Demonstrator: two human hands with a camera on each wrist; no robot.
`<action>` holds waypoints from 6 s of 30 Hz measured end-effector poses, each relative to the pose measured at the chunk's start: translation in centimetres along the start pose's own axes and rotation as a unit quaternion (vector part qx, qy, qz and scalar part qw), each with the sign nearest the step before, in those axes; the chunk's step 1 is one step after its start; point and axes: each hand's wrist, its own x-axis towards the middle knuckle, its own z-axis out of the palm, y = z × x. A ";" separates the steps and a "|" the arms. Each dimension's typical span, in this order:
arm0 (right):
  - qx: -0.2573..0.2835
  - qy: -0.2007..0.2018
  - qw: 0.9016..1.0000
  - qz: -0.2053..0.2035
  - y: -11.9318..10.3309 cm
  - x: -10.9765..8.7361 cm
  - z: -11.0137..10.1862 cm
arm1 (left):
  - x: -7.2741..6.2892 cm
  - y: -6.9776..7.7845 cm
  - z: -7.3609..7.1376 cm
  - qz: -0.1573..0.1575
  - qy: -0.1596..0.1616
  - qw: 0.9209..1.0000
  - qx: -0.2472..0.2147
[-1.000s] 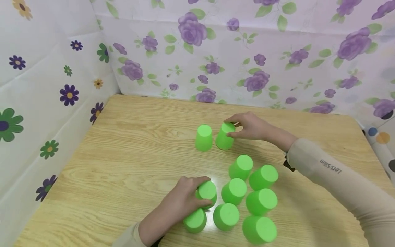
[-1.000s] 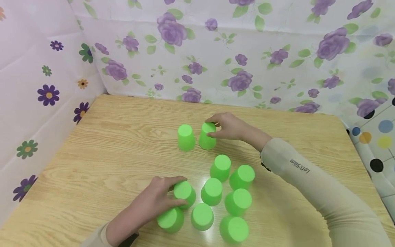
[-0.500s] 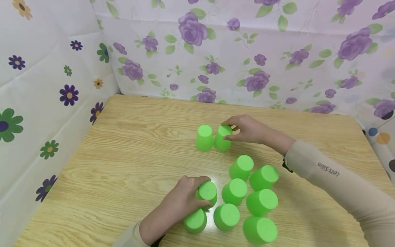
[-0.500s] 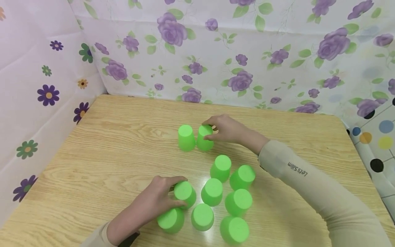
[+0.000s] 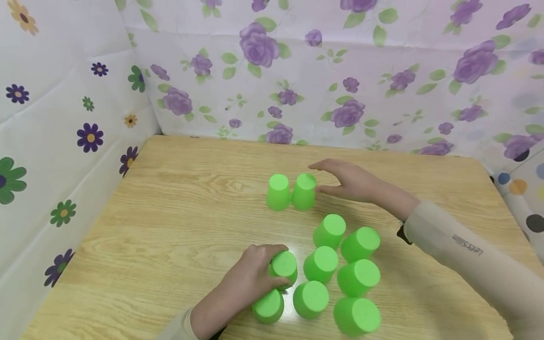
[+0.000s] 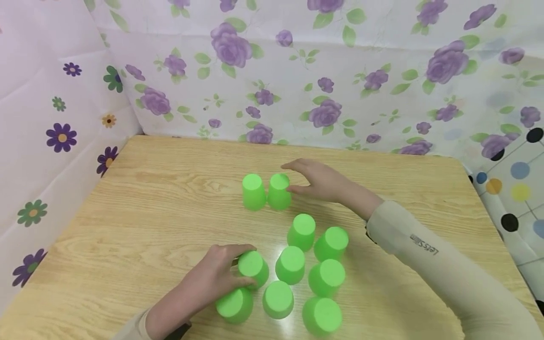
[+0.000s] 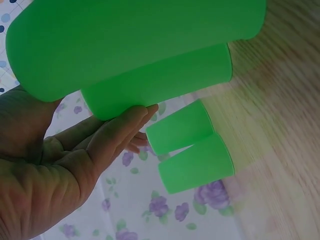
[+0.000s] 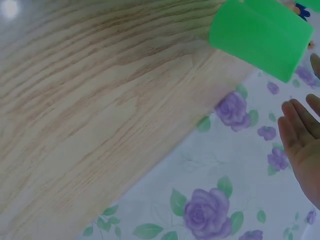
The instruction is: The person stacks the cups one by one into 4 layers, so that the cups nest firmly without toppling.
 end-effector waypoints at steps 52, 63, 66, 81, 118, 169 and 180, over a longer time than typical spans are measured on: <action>-0.031 -0.046 0.998 -0.005 -5.9 -7.1 2.0 | 17.7 4.4 -3.8 0.095 0.048 0.993 0.057; -0.024 -0.045 0.999 -0.009 -5.6 -6.8 1.7 | 20.4 2.6 -2.4 0.062 -0.011 0.995 0.076; -0.025 -0.049 0.998 -0.011 -5.6 -6.7 1.6 | 20.8 2.1 -2.3 0.055 -0.023 0.996 0.061; -0.006 -0.061 0.998 -0.005 -5.4 -6.7 1.4 | 20.9 1.2 -0.8 0.065 -0.087 0.990 0.092; 0.010 -0.049 0.999 -0.002 -5.1 -6.9 2.2 | 19.1 0.8 -0.6 0.102 -0.086 0.972 0.194; -0.157 0.313 0.933 -0.079 3.3 -13.3 -4.0 | -6.6 -2.3 3.2 0.100 0.153 0.983 -0.029; -0.088 0.260 0.961 0.042 6.1 -12.7 0.3 | -6.5 -2.7 3.2 0.129 0.171 0.977 -0.005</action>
